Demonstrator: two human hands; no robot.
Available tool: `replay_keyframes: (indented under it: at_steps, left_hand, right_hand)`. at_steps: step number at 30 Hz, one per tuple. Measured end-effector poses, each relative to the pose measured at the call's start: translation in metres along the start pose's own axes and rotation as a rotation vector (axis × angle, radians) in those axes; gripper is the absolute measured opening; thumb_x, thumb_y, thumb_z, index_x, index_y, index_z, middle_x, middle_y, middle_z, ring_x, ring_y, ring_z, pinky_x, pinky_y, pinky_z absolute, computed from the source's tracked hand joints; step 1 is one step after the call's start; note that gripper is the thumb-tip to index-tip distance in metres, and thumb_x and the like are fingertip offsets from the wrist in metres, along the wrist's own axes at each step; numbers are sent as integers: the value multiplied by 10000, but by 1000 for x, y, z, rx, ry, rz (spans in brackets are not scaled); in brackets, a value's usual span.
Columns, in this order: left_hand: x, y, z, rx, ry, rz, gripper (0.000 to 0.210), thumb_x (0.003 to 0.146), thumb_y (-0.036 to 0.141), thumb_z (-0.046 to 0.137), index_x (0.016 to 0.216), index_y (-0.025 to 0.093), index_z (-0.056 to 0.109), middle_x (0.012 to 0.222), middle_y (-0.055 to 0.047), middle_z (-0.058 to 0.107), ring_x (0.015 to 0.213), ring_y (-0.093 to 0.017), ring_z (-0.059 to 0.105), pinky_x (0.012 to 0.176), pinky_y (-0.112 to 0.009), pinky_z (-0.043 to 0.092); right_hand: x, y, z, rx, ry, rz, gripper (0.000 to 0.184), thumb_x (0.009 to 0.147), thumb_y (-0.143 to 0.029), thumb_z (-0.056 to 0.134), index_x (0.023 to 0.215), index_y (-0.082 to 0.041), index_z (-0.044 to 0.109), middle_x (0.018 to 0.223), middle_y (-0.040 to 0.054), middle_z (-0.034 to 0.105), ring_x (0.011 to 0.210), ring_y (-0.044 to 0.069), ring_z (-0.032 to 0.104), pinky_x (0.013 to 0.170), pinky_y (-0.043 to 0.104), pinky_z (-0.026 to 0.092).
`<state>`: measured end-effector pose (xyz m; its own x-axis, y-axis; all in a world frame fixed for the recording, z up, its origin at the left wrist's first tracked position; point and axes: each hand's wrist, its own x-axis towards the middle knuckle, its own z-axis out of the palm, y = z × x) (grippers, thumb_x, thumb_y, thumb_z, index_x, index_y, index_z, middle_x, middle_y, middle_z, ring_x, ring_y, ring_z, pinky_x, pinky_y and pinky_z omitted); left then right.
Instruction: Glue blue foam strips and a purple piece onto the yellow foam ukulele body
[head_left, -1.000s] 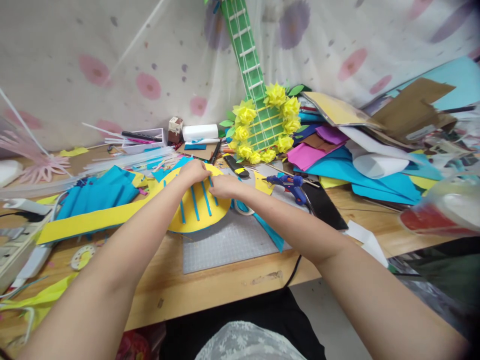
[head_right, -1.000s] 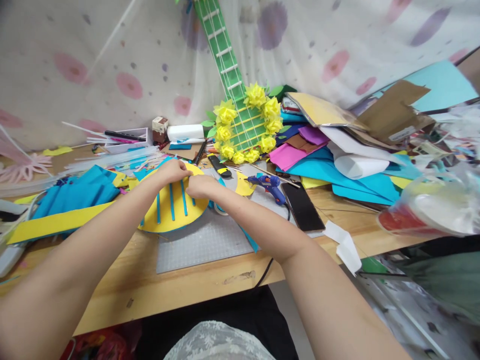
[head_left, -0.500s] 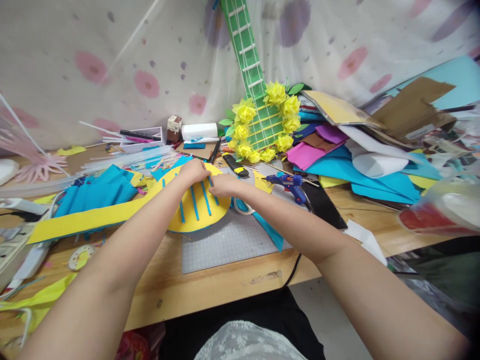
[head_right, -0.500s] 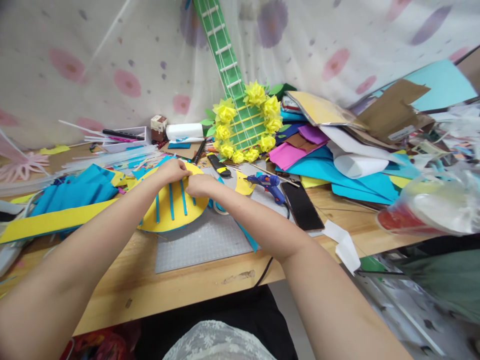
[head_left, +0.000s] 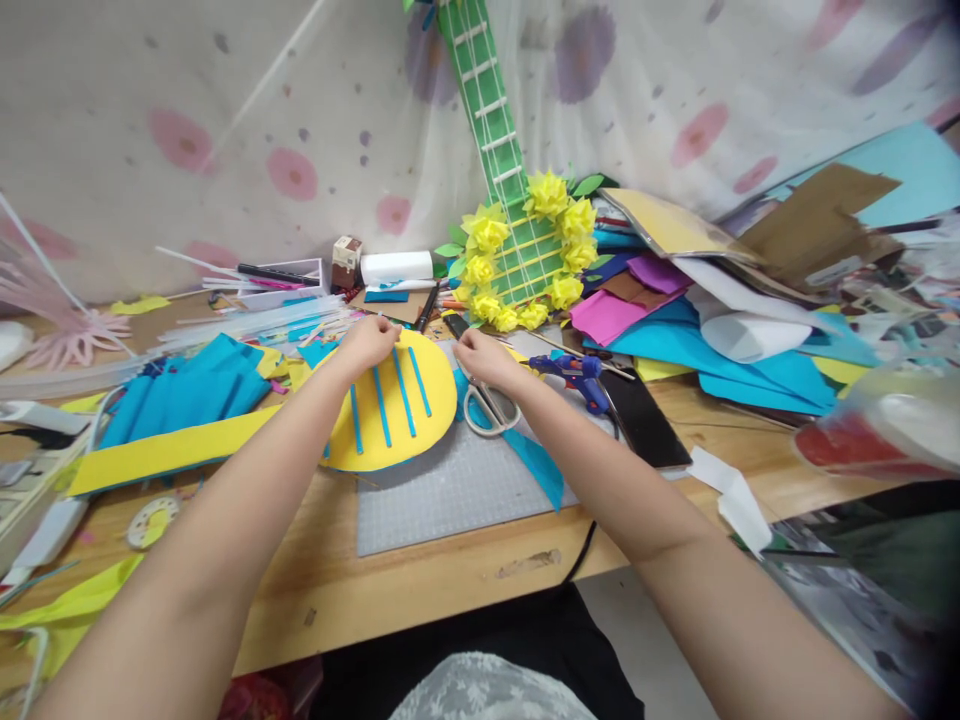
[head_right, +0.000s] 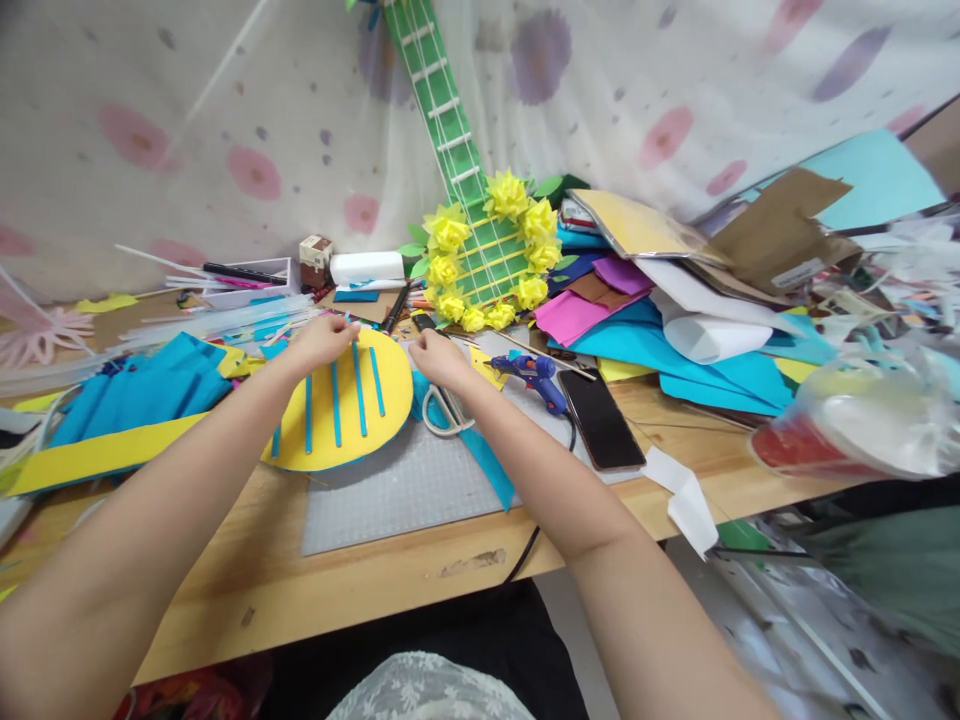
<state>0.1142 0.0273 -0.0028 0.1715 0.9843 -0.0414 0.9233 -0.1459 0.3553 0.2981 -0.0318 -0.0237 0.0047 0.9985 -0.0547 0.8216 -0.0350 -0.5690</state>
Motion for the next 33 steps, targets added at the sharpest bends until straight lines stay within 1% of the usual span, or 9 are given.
replay_keyframes:
  at_steps: [3,6,8,10,14,17,22,26,33]
  left_hand:
    - [-7,-9,-3,-85,139,14,307,807,344,404,854,147,636,852,-81,652,806,-198,581,727,-284,418]
    - [-22,-16,4,-86,233,151,309,804,320,421,960,141,618,979,-98,633,952,-208,558,861,-313,408]
    - [-36,-19,13,-61,243,258,359,824,322,397,1077,150,585,1139,-104,586,1101,-209,498,975,-338,349]
    - [-48,-20,22,-16,189,314,418,850,326,350,1185,154,532,1275,-106,512,1211,-210,420,1045,-373,280]
    - [-63,-16,35,103,21,303,521,885,340,257,1351,133,363,1445,-113,318,1361,-239,196,1103,-465,113]
    - [-67,-11,41,169,-62,297,590,887,378,235,1396,81,267,1480,-145,217,1380,-249,111,1106,-462,92]
    - [-71,-6,45,208,-56,294,600,895,394,181,1412,94,236,1489,-142,187,1380,-242,110,1105,-463,97]
    - [-72,-4,45,212,-58,280,619,894,433,172,1421,111,217,1491,-136,180,1382,-242,96,1101,-472,90]
    - [-70,-1,45,268,-82,277,634,889,443,196,1424,102,208,1493,-141,169,1382,-259,89,1095,-495,94]
  right_hand:
    - [0,19,12,180,76,70,235,819,-350,419,893,-165,545,877,37,641,778,146,570,682,243,411]
    - [-3,23,27,350,126,49,225,810,-328,444,931,-164,541,896,25,636,789,118,570,708,220,418]
    - [-4,21,34,424,141,36,232,813,-300,441,968,-160,542,924,28,636,806,110,574,723,211,424]
    - [-4,20,39,457,126,37,253,821,-287,433,1007,-158,545,949,33,641,824,111,582,733,213,432]
    - [-5,21,41,409,72,28,347,848,-300,403,1147,-172,525,934,31,661,806,126,608,748,233,442]
    - [-9,22,40,313,77,17,433,865,-314,383,1267,-171,455,892,35,673,787,140,621,753,243,440]
    - [-13,17,38,196,81,-46,430,880,-332,374,1262,-166,482,953,47,671,896,161,612,796,242,426]
    - [-12,16,39,125,60,-50,454,897,-324,343,1314,-163,426,1006,59,662,944,163,606,819,248,427]
    - [-13,15,39,100,57,-82,468,902,-293,308,1340,-154,401,1126,79,630,1027,157,586,901,257,407]
